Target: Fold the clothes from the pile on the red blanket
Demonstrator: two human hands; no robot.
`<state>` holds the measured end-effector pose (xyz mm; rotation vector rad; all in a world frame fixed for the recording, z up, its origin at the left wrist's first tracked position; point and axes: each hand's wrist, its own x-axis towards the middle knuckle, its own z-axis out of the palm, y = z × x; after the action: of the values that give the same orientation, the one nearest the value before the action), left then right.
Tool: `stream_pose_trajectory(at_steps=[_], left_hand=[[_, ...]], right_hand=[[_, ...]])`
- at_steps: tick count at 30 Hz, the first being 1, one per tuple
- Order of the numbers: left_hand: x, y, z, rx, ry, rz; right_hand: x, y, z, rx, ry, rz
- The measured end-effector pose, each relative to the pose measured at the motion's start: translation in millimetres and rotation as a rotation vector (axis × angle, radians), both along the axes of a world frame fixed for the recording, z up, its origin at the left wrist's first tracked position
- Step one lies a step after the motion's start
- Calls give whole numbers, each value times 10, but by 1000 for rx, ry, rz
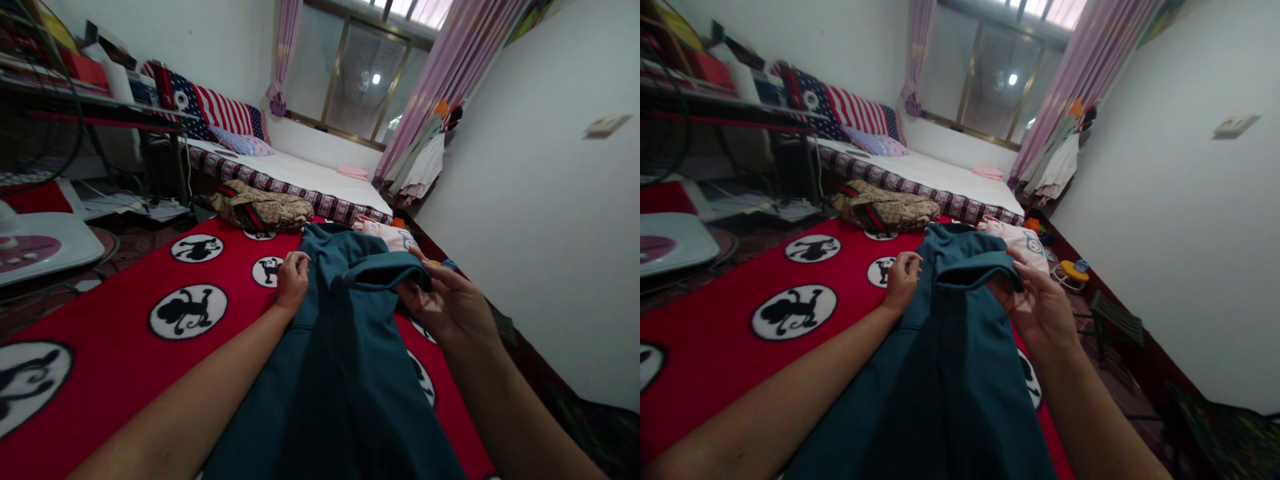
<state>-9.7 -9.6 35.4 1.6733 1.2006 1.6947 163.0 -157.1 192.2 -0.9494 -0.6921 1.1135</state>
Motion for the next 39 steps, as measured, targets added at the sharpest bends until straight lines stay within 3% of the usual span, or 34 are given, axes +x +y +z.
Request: stream_pose_trajectory(at_steps=[2,6,9,12,14,16,19,21,23,25,28,32,36,39], left_hand=[[2,-10,21,-205,15,-80],[103,-88,55,-593,68,-451],[180,-131,105,-516,6,-527],[155,-116,226,-338,-162,-417],[84,-80,323,-330,-253,-374],[-8,-33,389,-388,-248,-381],[-148,45,387,-532,-1,-425],[-230,93,342,-601,229,-443],[-294,125,300,-635,400,-456],[-334,137,278,-664,475,-481],[-348,138,256,-663,432,-498],[-320,178,152,-516,340,-456],[-280,242,52,-394,350,-453],[-258,261,88,-320,336,-384]], right_hand=[[23,-19,-70,-39,-32,-7],[40,-90,-172,-69,-86,4],[28,-185,-211,-100,-100,-15],[41,-307,-311,-145,-120,-48],[57,-397,-440,-188,-178,-2],[62,-486,-588,-270,-297,150],[36,-569,-730,-447,-570,584],[6,-541,-722,-522,-785,896],[-27,-420,-652,-501,-1025,1033],[-67,-232,-568,-393,-1297,926],[-171,6,-511,-203,-1623,708],[-446,-48,-637,-35,-1785,872],[-697,-270,-831,23,-1993,865],[-717,-300,-819,41,-1868,845]])
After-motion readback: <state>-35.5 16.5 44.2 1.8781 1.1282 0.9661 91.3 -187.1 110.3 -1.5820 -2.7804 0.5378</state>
